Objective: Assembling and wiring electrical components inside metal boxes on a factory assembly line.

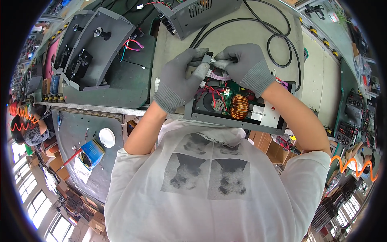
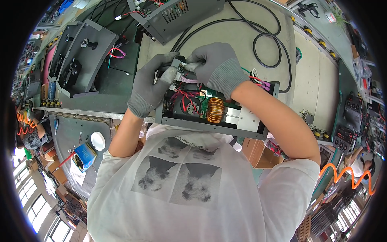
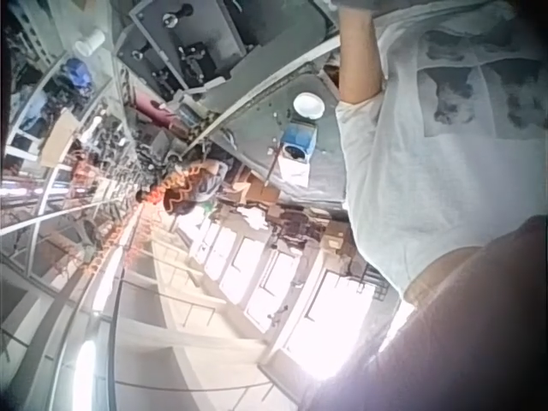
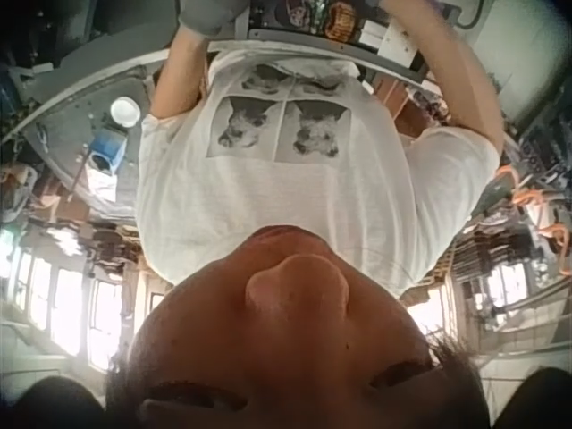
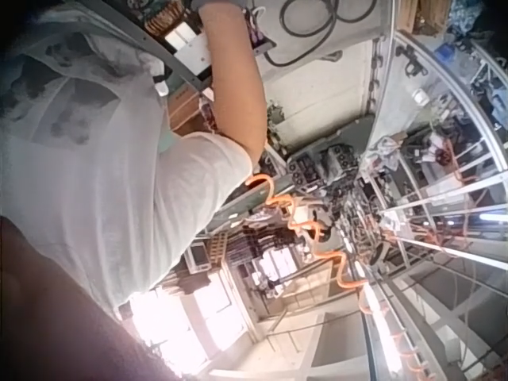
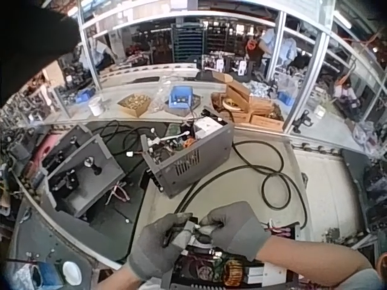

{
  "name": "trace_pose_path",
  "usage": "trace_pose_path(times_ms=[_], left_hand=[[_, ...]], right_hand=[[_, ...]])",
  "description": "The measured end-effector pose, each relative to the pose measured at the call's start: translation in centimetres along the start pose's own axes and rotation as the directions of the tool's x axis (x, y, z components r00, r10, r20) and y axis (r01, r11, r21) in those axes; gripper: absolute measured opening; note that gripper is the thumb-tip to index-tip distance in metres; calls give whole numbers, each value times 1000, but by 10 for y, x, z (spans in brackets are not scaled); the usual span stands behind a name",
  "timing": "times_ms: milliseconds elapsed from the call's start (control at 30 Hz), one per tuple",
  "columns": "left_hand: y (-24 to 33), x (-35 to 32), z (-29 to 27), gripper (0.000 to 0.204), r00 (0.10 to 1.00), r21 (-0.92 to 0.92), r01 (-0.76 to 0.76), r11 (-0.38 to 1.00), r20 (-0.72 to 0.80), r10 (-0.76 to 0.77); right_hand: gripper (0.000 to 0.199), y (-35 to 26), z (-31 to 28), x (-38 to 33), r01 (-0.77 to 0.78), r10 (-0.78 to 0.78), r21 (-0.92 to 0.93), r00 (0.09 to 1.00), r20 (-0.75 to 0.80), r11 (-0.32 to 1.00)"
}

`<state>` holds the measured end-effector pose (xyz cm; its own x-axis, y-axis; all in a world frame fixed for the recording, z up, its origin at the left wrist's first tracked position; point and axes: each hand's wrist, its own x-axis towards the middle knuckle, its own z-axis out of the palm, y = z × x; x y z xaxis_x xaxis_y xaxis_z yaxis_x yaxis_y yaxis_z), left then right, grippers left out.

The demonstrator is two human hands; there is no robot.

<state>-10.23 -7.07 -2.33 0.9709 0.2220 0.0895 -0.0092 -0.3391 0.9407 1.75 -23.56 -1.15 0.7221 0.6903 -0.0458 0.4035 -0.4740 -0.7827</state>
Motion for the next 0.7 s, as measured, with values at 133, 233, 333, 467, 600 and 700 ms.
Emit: trace_pose_path(times_ms=[133,233,333,467,600,700], left_hand=[[4,0,-3,35,999,38,-34,999,-11,35],[3,0,-1,34,1000,-7,0,1000,18,0],[5,3,-12,35,983,-123,166,979,94,-155],[-10,29,-23,46,926,280,-18,960,-357,122],[7,83,-34,52,793,752,-187,632,-264,549],[3,119,-30,50,941,891,-99,443,-61,333]], right_hand=[[19,0,-9,14,87,-73,-107,989,127,990],[22,3,-16,18,81,-72,-40,980,187,996],[23,-3,-27,23,180,-155,-75,952,263,981],[32,0,-66,65,299,-299,-246,953,39,922],[43,6,-87,130,127,-366,-717,911,-190,686],[41,7,-96,154,155,-284,-753,958,-43,639]])
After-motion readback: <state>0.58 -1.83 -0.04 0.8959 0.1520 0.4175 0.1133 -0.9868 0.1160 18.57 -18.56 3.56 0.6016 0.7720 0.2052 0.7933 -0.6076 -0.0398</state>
